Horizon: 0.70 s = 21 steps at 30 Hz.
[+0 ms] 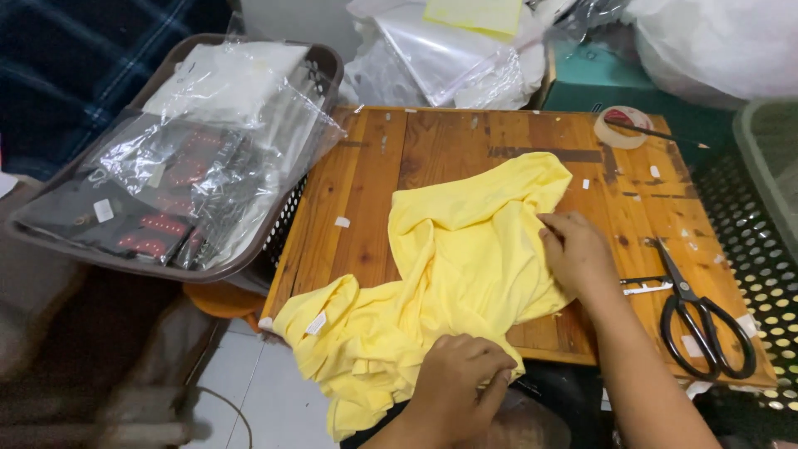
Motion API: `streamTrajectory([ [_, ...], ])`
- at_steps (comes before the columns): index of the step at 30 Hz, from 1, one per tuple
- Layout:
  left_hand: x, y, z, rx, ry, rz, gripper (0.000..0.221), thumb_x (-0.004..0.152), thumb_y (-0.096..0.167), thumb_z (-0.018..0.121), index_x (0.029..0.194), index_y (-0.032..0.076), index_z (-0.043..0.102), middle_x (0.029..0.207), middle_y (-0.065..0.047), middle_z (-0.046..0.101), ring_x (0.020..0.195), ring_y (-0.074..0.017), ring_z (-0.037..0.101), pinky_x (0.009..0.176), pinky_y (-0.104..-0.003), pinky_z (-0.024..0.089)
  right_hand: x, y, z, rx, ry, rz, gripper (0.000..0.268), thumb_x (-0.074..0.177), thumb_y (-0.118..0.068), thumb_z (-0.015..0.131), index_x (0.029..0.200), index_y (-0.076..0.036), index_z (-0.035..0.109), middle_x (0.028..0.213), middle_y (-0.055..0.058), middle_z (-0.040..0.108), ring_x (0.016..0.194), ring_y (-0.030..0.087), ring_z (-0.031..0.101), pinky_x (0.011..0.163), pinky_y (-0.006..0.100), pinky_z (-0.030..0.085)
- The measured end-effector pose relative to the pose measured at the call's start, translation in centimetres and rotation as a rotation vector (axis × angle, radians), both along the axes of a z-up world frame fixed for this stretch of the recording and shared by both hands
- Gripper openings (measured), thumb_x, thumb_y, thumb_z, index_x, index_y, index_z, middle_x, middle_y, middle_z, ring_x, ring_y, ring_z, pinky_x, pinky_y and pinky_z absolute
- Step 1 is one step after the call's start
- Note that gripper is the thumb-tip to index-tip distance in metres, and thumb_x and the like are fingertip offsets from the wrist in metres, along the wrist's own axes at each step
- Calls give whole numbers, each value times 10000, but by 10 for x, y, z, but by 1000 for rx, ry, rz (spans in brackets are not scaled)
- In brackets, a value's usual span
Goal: Trimming excess threads and small fabric pieces from a yellow garment using scissors on a wooden workbench.
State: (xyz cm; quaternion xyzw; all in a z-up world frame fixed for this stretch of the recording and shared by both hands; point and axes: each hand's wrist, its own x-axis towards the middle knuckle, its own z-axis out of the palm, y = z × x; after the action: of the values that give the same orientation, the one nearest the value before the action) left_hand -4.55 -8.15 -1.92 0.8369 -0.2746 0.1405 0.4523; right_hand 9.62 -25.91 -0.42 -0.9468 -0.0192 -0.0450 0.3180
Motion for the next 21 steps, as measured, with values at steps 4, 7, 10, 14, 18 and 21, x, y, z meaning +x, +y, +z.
streamTrajectory([
  [4,-4,1,10,-39,-55,17,104,810,156,502,805,112,596,800,5,601,698,-201,558,621,-329,366,-14,1,7,106,-163,38,240,782,-153,587,1008,-99,648,933,54,615,814,188,575,734,276,440],
  [7,-8,2,21,-272,-49,83,232,859,118,428,1017,-15,533,936,-140,540,874,-277,519,754,-362,426,-49,15,30,309,-153,212,241,731,-166,618,950,-67,646,912,59,631,814,152,585,688,237,500],
  [10,-7,2,13,-460,-27,157,507,811,199,544,1218,-21,334,1204,-196,358,1039,-269,470,885,-364,452,-80,29,29,427,-312,612,159,692,-93,645,847,-67,668,796,73,642,740,149,611,657,217,512],
  [14,-8,5,7,-521,-4,205,437,750,93,588,1144,36,410,1121,-175,393,1052,-255,456,804,-305,460,-113,46,28,547,-223,758,144,719,-67,631,858,-67,667,757,61,596,676,138,607,612,206,497],
  [18,-13,6,7,-493,-42,299,192,716,-2,492,903,34,515,1001,-173,466,983,-268,508,857,-358,434,-125,47,25,332,-517,752,95,765,-105,589,850,-95,630,790,46,585,692,127,610,644,203,492],
  [21,-15,5,8,-507,-19,355,182,712,104,604,866,49,524,968,-158,480,931,-253,542,798,-340,460,-129,46,17,295,-607,635,28,734,-116,619,759,-110,633,740,17,567,676,109,600,628,200,497],
])
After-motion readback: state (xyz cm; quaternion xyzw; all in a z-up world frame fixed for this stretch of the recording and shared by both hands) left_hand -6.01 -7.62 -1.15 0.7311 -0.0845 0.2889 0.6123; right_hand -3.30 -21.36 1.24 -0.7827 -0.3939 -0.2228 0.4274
